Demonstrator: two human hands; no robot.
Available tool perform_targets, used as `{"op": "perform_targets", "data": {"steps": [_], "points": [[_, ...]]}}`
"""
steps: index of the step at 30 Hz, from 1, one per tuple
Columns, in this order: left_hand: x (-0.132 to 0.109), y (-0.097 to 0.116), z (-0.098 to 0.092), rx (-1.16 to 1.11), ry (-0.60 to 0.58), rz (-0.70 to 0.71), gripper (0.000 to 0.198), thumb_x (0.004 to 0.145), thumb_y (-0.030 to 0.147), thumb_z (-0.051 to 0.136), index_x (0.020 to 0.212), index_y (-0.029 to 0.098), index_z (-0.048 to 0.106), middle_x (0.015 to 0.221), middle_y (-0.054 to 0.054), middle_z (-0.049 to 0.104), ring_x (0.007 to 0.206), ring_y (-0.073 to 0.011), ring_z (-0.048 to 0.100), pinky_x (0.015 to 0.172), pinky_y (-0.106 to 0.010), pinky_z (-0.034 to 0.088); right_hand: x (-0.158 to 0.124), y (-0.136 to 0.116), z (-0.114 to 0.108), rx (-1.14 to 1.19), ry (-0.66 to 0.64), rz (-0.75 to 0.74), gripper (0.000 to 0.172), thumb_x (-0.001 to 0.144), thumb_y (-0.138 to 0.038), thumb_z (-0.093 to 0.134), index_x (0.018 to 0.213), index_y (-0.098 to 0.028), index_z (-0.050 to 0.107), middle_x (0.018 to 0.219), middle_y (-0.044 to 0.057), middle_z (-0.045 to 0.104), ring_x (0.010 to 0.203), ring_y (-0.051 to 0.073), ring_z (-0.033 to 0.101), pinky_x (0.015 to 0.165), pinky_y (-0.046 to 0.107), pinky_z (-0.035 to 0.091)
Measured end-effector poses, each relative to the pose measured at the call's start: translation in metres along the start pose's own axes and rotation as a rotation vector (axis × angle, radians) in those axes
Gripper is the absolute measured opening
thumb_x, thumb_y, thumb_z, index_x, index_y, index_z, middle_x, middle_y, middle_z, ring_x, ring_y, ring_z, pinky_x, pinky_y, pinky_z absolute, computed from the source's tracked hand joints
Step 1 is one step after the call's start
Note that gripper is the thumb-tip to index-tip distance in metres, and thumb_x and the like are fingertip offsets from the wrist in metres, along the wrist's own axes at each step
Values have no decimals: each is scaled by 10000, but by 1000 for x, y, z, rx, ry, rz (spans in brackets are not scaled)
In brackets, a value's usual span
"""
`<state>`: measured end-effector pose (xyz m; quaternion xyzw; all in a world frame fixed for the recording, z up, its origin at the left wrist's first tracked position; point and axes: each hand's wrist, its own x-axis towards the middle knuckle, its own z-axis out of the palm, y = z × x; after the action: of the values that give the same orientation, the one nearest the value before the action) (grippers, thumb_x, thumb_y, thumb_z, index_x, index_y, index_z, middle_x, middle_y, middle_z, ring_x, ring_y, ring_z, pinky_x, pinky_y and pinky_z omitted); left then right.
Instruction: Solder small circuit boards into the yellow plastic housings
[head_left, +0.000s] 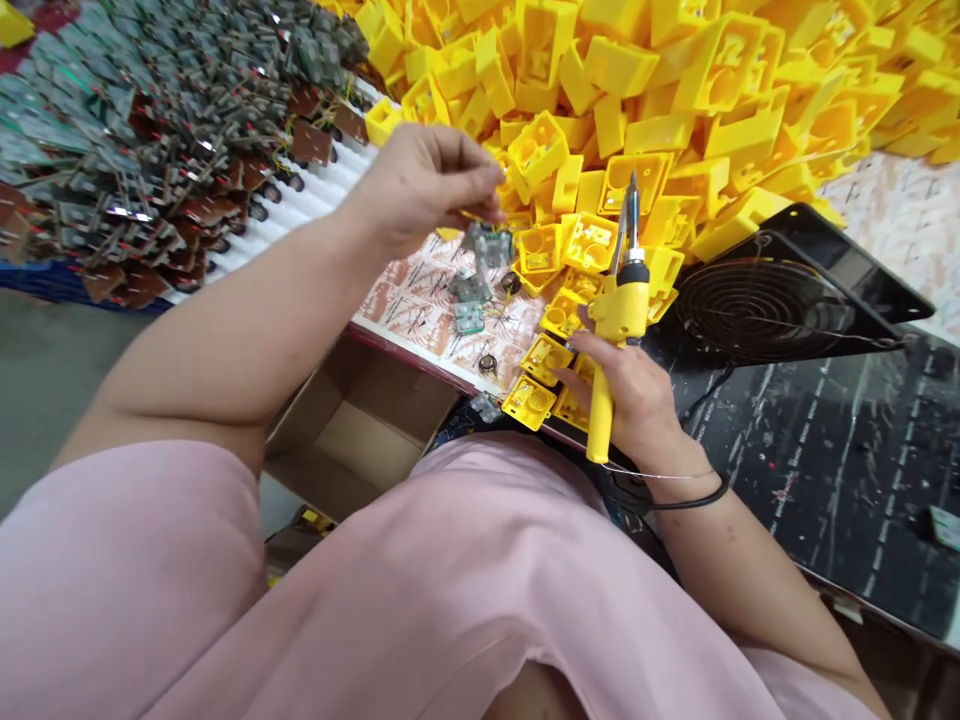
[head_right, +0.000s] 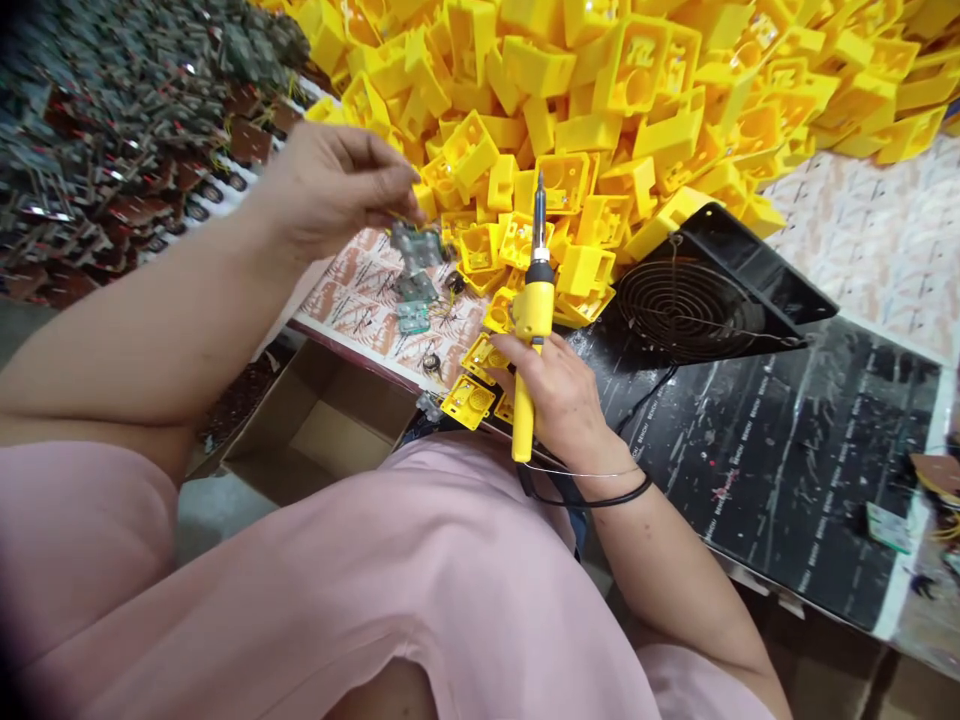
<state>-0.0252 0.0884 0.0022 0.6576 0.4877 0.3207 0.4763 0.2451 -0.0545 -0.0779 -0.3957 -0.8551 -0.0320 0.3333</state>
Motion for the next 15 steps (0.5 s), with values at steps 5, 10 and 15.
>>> {"op": "perform_targets", "data": {"steps": [5, 10, 15], "points": [[-1, 35, -1, -161, 45, 103, 203, 886, 334, 747, 858, 191, 606, 771, 49, 680, 805, -77, 621, 860, -344, 526, -1, 0, 6, 15, -84, 19, 296, 1040, -265, 604, 1336, -258, 593, 1009, 51, 774, 920, 213, 757, 916, 360, 611], [-15, 41, 23, -175, -82, 44, 93, 946, 163, 609, 859, 131, 613, 742, 45, 629, 708, -32, 592, 802, -289, 519, 5, -9, -12, 26, 96, 65, 221, 996, -269, 713, 1208, -259, 653, 1023, 25, 807, 916, 193, 788, 820, 294, 623], [-30, -3, 55, 166, -384, 39, 167, 971, 280, 616, 996, 155, 724, 755, -36, 743, 709, -147, 716, 636, -298, 549, -10, -18, -53, 50, 213, 126, 253, 995, -347, 722, 1240, -286, 715, 727, -53, 739, 589, 141, 702, 637, 260, 582]]}}
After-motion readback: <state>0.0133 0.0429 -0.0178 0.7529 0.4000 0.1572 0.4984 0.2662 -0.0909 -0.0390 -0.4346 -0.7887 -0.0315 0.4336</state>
